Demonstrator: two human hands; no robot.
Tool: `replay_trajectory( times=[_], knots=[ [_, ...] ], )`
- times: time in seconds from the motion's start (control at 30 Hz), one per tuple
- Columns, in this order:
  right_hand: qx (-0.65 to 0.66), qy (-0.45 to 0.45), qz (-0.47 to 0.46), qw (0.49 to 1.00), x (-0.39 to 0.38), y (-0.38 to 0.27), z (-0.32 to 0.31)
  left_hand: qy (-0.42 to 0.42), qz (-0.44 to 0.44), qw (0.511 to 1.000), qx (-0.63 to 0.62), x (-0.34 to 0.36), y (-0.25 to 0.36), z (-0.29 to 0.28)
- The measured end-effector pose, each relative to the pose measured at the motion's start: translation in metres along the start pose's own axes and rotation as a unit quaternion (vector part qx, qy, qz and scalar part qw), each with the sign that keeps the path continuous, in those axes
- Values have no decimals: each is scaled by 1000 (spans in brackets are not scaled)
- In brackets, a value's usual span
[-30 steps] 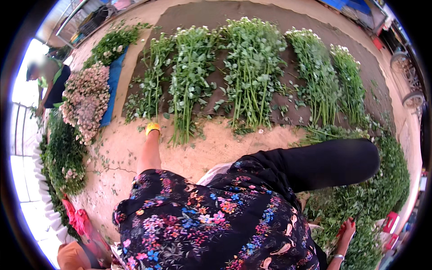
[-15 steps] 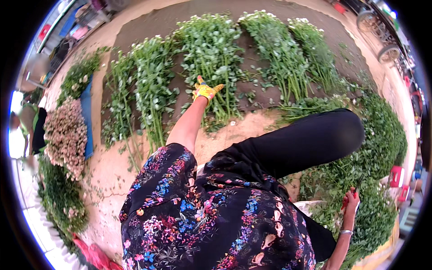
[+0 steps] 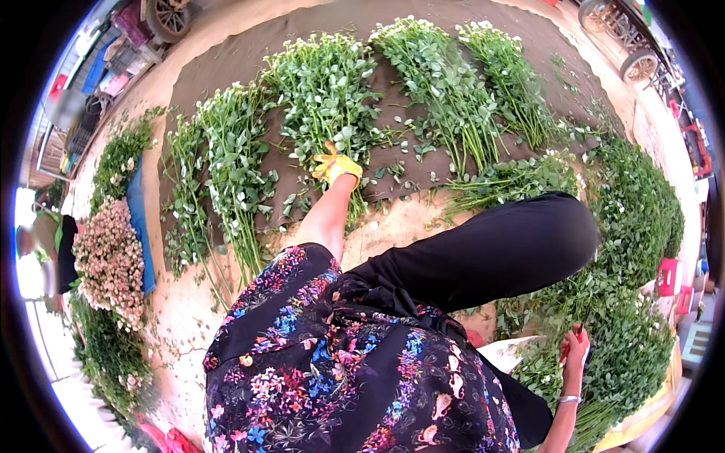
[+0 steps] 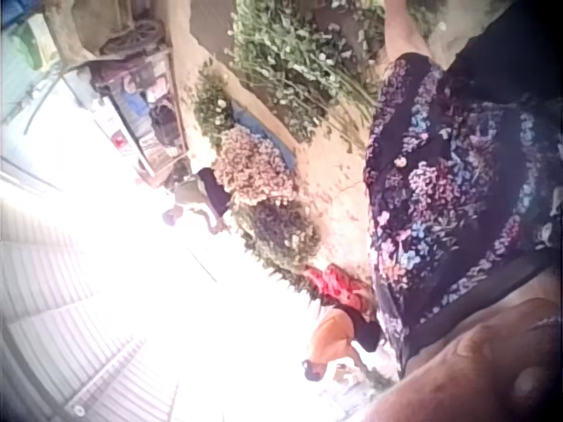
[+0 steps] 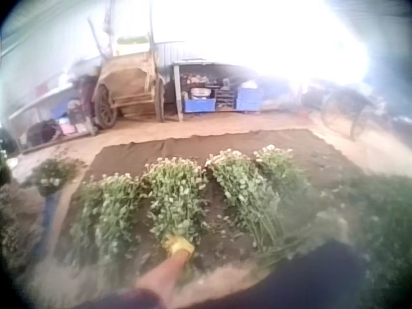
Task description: The person is trimming the stems and leaves of flowers using shears and arranging them on the ground.
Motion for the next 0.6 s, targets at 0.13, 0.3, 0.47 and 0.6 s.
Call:
replay_trajectory(
  times=[0.13, 0.3, 0.47, 0.6],
  knots=[
    [-22, 1, -11, 1000, 1, 7, -6, 11, 2, 1000, -1, 7, 10, 2],
    [-32, -8, -35, 999, -1, -8, 3, 17, -12, 1000, 10, 29, -2, 8],
    [-6, 5, -30, 1000, -15, -10, 1, 58, 73, 995, -21, 34, 4, -32],
    [-10, 0, -33, 999, -12, -10, 0, 31, 196, 980, 31, 31, 35, -52]
  ],
)
Point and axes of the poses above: each hand's wrist, its own x-axis towards the middle knuckle, its own z-axis out of the palm, y = z × x, the point moved 9 cm from there along x, towards the middle knuckle
